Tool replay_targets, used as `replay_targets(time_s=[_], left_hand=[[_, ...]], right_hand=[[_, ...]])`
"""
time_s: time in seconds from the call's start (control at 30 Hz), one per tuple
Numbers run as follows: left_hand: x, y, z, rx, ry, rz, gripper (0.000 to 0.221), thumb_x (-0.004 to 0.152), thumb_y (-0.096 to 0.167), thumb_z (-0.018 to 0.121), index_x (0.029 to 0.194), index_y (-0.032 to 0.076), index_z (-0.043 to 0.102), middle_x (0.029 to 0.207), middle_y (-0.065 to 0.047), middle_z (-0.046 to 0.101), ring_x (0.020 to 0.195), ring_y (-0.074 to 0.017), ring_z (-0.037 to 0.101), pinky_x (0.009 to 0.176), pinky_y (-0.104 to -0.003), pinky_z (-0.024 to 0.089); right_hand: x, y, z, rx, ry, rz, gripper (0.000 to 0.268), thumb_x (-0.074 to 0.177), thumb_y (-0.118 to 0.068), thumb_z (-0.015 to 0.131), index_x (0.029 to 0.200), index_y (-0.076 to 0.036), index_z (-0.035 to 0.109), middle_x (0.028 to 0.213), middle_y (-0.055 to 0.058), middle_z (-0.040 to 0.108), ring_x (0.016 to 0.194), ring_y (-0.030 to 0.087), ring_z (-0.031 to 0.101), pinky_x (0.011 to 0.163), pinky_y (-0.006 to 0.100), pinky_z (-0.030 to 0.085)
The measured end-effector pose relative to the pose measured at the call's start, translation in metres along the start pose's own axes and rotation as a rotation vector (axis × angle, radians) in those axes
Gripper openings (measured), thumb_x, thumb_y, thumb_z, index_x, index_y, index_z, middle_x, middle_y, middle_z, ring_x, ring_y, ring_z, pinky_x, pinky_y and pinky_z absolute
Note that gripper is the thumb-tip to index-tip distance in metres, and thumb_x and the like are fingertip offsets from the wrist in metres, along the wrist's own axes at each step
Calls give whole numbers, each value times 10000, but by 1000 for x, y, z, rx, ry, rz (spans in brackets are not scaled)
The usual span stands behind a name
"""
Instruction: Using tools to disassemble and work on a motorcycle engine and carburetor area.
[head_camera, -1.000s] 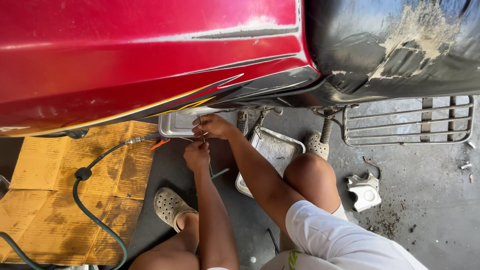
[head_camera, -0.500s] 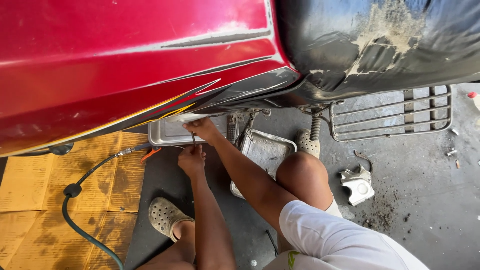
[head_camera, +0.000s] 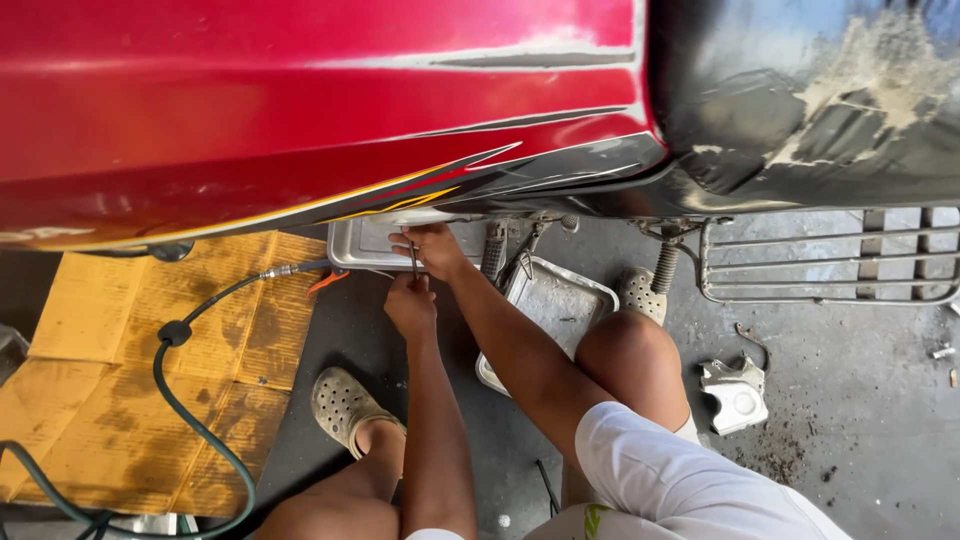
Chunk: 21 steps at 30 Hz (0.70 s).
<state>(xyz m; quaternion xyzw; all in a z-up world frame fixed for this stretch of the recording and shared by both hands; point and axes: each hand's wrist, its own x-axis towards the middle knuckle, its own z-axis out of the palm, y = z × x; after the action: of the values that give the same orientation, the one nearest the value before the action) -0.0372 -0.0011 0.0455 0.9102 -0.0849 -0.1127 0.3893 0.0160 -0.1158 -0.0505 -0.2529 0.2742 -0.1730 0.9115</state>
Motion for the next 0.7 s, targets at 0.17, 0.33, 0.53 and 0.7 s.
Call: replay_targets(time_s=[0.17,0.33,0.53,0.7], left_hand=[[16,-17,9,33,-11,5,58,922,84,730,947,34,747,725,-87,742,594,-183,737,590,-310,596],[27,-27,7,79,-109,16,121,950,92,662,877,64,754,664,-62,718,567,-183,724,551,-315,572],[22,-3,-19,31,-357,-31,208,1005,133,525,950,62,713,804,-81,762,615,-170,736,582,-334,608],[36,-41,6,58,-234,51,171,962,79,635,1037,-68,681,819,-229,730,706,-373,754,594,-455,612]], right_hand=[[16,11,-6,32,20,-44,341,929,-1,771,1227,40,608,1105,147,692,1003,394,747,881,565,647],[-9,-11,12,-2,35,-54,395,921,3,788,1258,59,589,1150,186,698,1022,412,743,891,568,648],[-49,-58,30,-262,-76,139,477,976,-26,701,1343,189,487,1270,288,678,1092,440,710,907,564,617],[-27,-24,20,-349,127,-101,414,765,-66,947,1021,108,672,888,225,766,696,331,779,567,451,691]])
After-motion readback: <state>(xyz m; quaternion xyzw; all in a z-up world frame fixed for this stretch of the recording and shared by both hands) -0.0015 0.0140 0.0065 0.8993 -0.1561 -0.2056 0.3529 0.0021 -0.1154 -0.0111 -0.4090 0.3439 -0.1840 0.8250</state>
